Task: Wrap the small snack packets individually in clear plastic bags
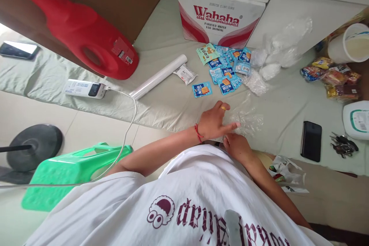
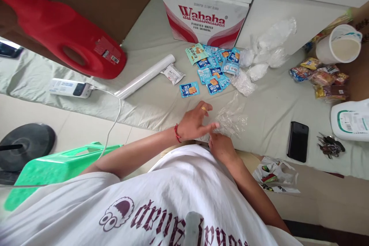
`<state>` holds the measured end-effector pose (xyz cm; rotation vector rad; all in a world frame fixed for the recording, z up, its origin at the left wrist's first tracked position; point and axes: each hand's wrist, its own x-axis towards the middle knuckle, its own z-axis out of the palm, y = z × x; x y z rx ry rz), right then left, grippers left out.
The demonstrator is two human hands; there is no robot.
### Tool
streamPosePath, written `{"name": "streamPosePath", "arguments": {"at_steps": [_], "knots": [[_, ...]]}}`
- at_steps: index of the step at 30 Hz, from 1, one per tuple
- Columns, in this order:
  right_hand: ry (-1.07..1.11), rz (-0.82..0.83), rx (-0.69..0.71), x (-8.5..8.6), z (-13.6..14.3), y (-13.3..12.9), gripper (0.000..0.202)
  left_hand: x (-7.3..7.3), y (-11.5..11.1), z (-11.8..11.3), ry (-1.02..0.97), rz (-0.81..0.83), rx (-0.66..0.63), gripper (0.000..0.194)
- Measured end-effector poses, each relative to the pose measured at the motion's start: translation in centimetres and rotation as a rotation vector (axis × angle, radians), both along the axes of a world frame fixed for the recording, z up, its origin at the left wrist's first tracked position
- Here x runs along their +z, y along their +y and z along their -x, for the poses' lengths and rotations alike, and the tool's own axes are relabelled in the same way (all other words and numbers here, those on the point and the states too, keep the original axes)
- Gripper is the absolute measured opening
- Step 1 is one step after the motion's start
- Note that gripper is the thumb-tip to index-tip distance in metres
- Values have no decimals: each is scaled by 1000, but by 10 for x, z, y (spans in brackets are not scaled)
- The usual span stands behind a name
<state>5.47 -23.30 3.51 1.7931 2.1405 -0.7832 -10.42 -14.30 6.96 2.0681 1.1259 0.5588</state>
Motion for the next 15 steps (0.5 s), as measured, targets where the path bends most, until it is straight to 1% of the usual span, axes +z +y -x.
{"name": "streamPosePath", "arguments": {"at_steps": [1,2,3,4,7,8,10,11,13,15], "knots": [[-1,-2,-9,-1,2,0,46,-6,-8,-3,30,10,-13,58],[-1,-7,-16,-2,4,1,44,-12,-15,-6,59,18,-8,63],[0,-12,-19,-3,7,2,43,-19,-21,-8,81,30,19,62],[-4,-13,-19,-4,9,3,43,-25,-25,-10,90,51,61,54],[-27,-26,-12,-5,17,5,46,-44,-24,-11,21,164,195,11],[-19,-42,-9,-5,19,5,47,-48,-21,-10,-33,219,245,4],[40,-78,-12,-4,21,4,52,-55,-12,-7,-189,369,380,14],[101,-86,-23,-2,21,2,55,-56,-7,-5,-293,460,459,16],[308,-66,-73,5,18,-5,62,-57,0,-1,-526,636,604,16],[590,-34,-168,14,8,-13,59,-57,4,2,-717,742,703,16]]}}
